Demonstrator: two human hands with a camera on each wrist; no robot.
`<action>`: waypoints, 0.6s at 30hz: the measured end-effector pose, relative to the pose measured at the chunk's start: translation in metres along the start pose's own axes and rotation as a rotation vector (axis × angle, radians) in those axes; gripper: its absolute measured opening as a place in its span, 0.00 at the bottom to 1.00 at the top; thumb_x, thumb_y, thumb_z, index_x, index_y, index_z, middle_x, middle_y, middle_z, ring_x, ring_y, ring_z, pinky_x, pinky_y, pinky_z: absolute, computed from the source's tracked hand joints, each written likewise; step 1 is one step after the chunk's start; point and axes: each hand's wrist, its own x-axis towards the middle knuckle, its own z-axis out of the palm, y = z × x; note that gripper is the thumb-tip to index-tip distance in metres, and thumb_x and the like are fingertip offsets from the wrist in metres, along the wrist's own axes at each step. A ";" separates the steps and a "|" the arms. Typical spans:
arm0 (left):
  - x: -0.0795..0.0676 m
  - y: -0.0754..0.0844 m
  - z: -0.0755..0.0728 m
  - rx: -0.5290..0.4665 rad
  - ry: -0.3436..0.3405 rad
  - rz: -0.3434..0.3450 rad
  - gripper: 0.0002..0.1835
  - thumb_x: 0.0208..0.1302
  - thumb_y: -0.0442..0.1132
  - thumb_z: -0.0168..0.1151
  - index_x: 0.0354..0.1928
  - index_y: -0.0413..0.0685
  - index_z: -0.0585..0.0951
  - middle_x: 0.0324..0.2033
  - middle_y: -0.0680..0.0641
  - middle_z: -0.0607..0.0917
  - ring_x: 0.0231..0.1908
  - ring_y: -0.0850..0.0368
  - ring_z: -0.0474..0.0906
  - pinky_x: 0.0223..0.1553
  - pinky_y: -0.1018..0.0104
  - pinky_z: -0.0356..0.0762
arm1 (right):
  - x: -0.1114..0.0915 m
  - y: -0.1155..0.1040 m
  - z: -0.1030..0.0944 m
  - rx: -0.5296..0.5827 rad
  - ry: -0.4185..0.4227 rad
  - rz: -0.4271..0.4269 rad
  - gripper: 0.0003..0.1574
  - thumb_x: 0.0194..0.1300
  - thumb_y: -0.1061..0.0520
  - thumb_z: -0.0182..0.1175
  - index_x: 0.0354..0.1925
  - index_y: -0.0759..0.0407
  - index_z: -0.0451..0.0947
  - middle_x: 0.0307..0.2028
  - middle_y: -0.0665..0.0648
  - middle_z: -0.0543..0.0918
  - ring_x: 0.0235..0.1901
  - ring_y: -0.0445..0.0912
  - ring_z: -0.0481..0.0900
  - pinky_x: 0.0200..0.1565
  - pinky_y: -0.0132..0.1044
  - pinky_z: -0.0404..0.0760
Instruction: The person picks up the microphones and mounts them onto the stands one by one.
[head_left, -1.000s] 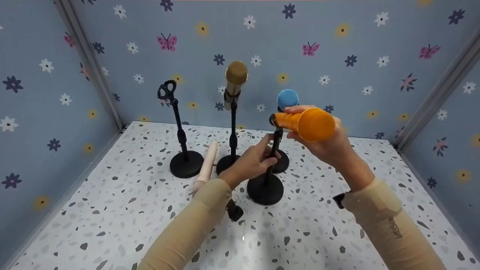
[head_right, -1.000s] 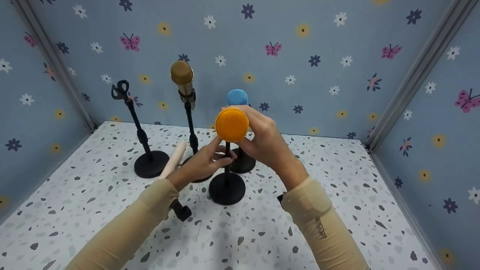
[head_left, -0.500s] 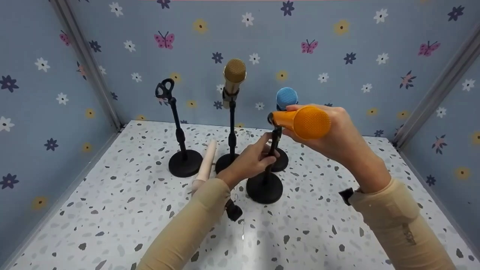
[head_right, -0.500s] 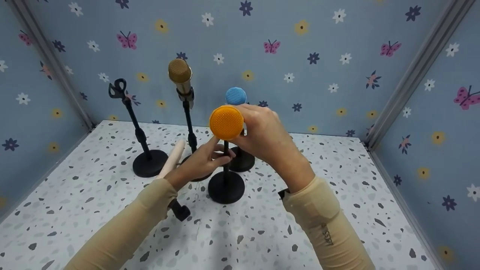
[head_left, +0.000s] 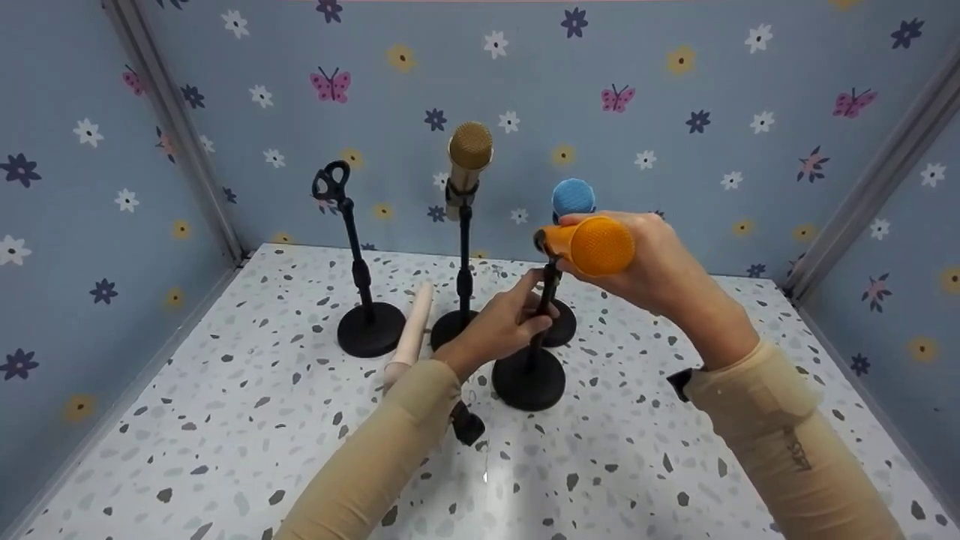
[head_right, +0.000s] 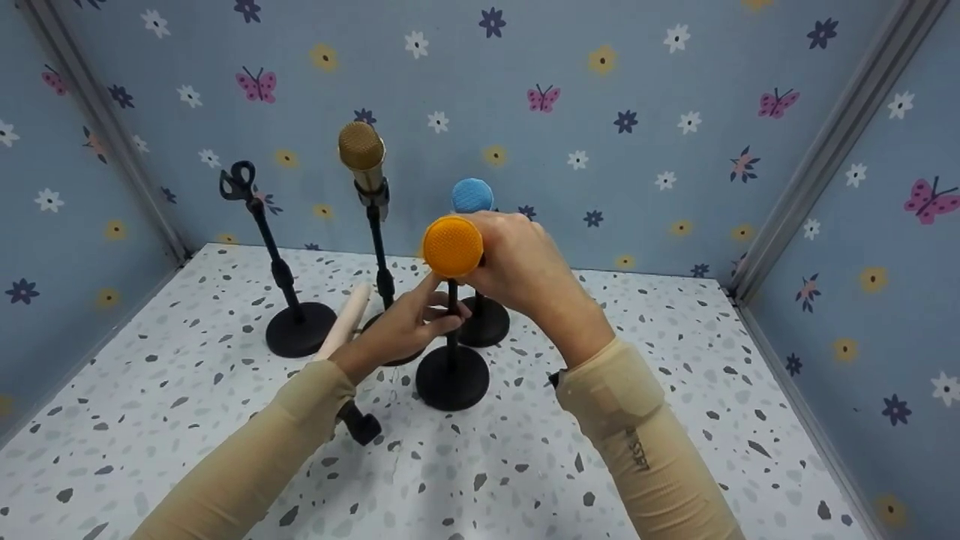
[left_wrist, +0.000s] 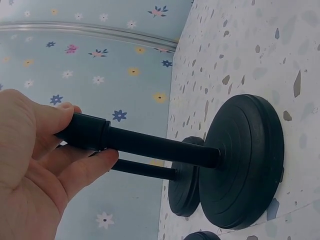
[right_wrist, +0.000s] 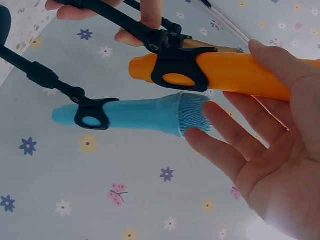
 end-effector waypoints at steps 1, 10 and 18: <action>0.000 0.000 0.000 -0.003 -0.001 -0.002 0.31 0.72 0.29 0.60 0.71 0.53 0.62 0.44 0.47 0.87 0.46 0.50 0.85 0.50 0.64 0.82 | 0.001 0.001 0.001 0.006 0.000 0.005 0.30 0.60 0.60 0.75 0.60 0.62 0.81 0.51 0.57 0.87 0.48 0.52 0.87 0.52 0.48 0.84; -0.001 0.001 0.000 -0.011 0.006 -0.011 0.31 0.72 0.28 0.59 0.72 0.52 0.62 0.43 0.47 0.87 0.46 0.49 0.85 0.49 0.64 0.82 | 0.003 0.009 0.009 0.020 0.017 -0.004 0.29 0.60 0.58 0.75 0.58 0.62 0.82 0.51 0.56 0.87 0.48 0.50 0.86 0.53 0.46 0.83; -0.001 0.001 0.000 -0.014 0.009 0.003 0.31 0.72 0.28 0.59 0.71 0.52 0.62 0.43 0.47 0.87 0.44 0.53 0.85 0.49 0.63 0.82 | 0.004 0.014 0.016 0.048 0.046 0.021 0.28 0.59 0.59 0.75 0.57 0.63 0.82 0.50 0.57 0.87 0.49 0.51 0.86 0.54 0.48 0.82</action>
